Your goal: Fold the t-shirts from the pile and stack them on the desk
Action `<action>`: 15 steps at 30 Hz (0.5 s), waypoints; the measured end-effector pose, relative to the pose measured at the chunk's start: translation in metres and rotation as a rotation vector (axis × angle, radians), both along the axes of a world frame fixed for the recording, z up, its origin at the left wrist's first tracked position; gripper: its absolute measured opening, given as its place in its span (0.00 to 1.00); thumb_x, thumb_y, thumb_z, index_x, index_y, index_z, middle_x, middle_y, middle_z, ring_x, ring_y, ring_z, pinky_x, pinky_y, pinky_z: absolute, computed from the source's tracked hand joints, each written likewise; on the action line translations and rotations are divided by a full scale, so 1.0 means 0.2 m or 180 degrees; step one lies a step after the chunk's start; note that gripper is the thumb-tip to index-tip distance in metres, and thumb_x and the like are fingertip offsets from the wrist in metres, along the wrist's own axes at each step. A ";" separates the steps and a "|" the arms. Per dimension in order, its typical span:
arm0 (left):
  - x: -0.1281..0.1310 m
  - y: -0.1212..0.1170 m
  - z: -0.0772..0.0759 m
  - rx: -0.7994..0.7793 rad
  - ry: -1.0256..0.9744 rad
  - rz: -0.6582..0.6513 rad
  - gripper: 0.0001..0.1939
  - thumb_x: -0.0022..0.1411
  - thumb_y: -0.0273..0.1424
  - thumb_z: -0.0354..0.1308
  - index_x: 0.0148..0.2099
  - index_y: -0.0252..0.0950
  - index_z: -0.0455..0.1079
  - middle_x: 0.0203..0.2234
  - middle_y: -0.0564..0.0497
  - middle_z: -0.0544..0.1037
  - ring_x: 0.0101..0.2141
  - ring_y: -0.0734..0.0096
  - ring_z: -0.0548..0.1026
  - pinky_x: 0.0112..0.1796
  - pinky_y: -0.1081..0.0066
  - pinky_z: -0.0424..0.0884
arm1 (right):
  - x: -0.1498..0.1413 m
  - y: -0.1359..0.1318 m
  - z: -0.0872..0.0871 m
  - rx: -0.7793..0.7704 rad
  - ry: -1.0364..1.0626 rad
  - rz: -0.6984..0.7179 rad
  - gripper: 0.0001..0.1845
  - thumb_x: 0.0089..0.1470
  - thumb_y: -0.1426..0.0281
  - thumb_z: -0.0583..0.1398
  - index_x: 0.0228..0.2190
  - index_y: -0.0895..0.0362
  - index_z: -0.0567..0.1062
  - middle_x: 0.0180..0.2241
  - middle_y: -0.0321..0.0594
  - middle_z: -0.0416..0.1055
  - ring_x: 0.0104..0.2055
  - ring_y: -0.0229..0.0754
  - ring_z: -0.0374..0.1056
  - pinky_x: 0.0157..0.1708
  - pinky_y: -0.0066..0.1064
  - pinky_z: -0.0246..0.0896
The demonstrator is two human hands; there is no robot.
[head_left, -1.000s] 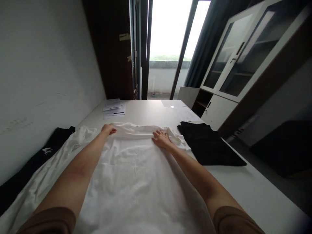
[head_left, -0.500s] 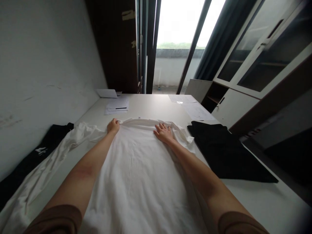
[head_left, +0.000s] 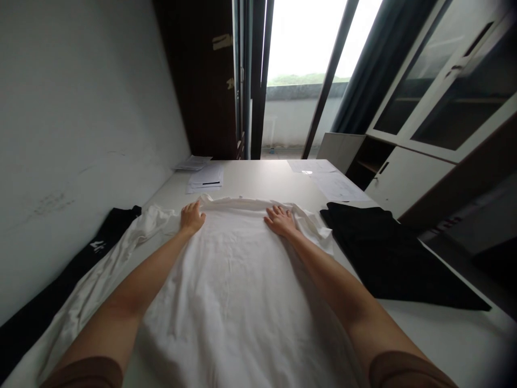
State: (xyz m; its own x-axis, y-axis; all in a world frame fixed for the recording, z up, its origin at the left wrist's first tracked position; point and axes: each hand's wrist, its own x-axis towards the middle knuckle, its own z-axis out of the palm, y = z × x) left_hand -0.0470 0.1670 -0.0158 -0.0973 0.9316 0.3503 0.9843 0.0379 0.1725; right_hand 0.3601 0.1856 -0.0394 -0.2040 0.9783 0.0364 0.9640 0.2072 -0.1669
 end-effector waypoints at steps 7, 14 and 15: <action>-0.35 -0.41 0.02 -0.0244 0.0020 0.0762 0.28 0.66 0.35 0.54 0.67 0.34 0.64 0.61 0.33 0.71 0.59 0.45 0.69 0.57 0.55 0.64 | 0.01 0.07 -0.02 0.0013 -0.0004 -0.0107 0.34 0.70 0.49 0.47 0.69 0.48 0.59 0.74 0.45 0.47 0.75 0.54 0.41 0.69 0.56 0.36; -0.44 -1.00 0.04 -0.1117 -0.0917 0.0739 0.33 0.65 0.44 0.55 0.68 0.34 0.61 0.40 0.45 0.80 0.41 0.55 0.79 0.44 0.62 0.71 | 0.01 0.02 -0.01 0.0479 0.0146 0.0011 0.26 0.69 0.57 0.50 0.61 0.53 0.72 0.67 0.48 0.63 0.68 0.52 0.56 0.67 0.47 0.46; -0.44 -1.07 0.05 -0.1196 -0.1202 0.0713 0.35 0.63 0.46 0.56 0.67 0.33 0.63 0.39 0.45 0.80 0.40 0.54 0.79 0.44 0.63 0.71 | 0.02 0.01 -0.01 0.0513 0.0190 0.0034 0.25 0.69 0.58 0.51 0.59 0.54 0.73 0.65 0.48 0.65 0.66 0.52 0.59 0.66 0.45 0.48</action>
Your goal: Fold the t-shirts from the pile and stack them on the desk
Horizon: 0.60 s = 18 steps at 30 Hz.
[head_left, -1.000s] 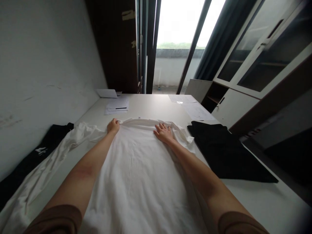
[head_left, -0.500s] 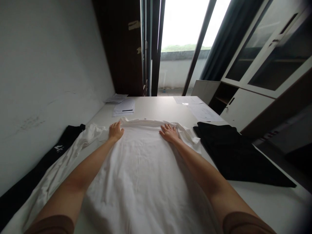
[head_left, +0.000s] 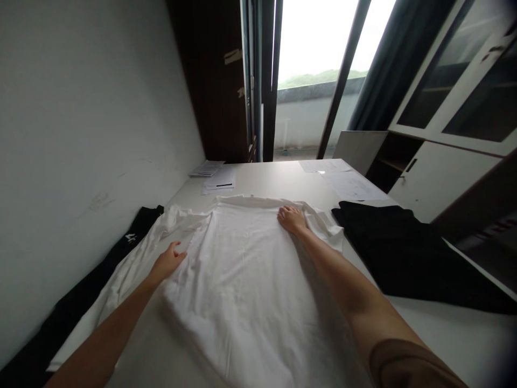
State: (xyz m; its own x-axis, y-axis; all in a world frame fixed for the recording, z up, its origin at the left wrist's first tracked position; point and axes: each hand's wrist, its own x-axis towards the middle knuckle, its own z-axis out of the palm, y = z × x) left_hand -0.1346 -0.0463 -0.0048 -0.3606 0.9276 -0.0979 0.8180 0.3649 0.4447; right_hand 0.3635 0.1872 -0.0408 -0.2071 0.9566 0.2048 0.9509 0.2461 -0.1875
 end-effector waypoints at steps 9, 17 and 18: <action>0.09 -0.43 0.25 -0.0755 -0.2066 -0.0678 0.32 0.48 0.54 0.71 0.45 0.32 0.80 0.41 0.43 0.84 0.47 0.43 0.79 0.49 0.58 0.74 | 0.05 -0.14 0.00 -0.0230 0.0007 -0.0110 0.25 0.67 0.56 0.53 0.60 0.50 0.72 0.65 0.49 0.65 0.67 0.58 0.56 0.65 0.61 0.46; -0.02 -0.64 0.32 0.0767 -0.3418 0.0271 0.34 0.45 0.50 0.76 0.50 0.36 0.77 0.40 0.46 0.83 0.45 0.54 0.80 0.46 0.66 0.77 | 0.10 -0.16 -0.03 -0.0323 -0.0085 0.0031 0.30 0.69 0.53 0.49 0.66 0.49 0.65 0.71 0.48 0.53 0.72 0.58 0.46 0.66 0.65 0.43; -0.03 -0.66 0.32 0.0974 -0.3477 0.0438 0.36 0.47 0.53 0.75 0.52 0.37 0.76 0.42 0.46 0.83 0.46 0.54 0.80 0.46 0.66 0.78 | 0.10 -0.16 -0.03 -0.0312 -0.0085 0.0025 0.30 0.69 0.53 0.49 0.66 0.49 0.65 0.71 0.48 0.53 0.73 0.58 0.46 0.67 0.65 0.43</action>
State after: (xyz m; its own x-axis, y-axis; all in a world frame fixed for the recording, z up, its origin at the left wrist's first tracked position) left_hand -0.1402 -0.1780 0.0585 -0.3220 0.9257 -0.1984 -0.0992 0.1754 0.9795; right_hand 0.3837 0.1551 -0.0465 -0.2187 0.9702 0.1047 0.9541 0.2351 -0.1856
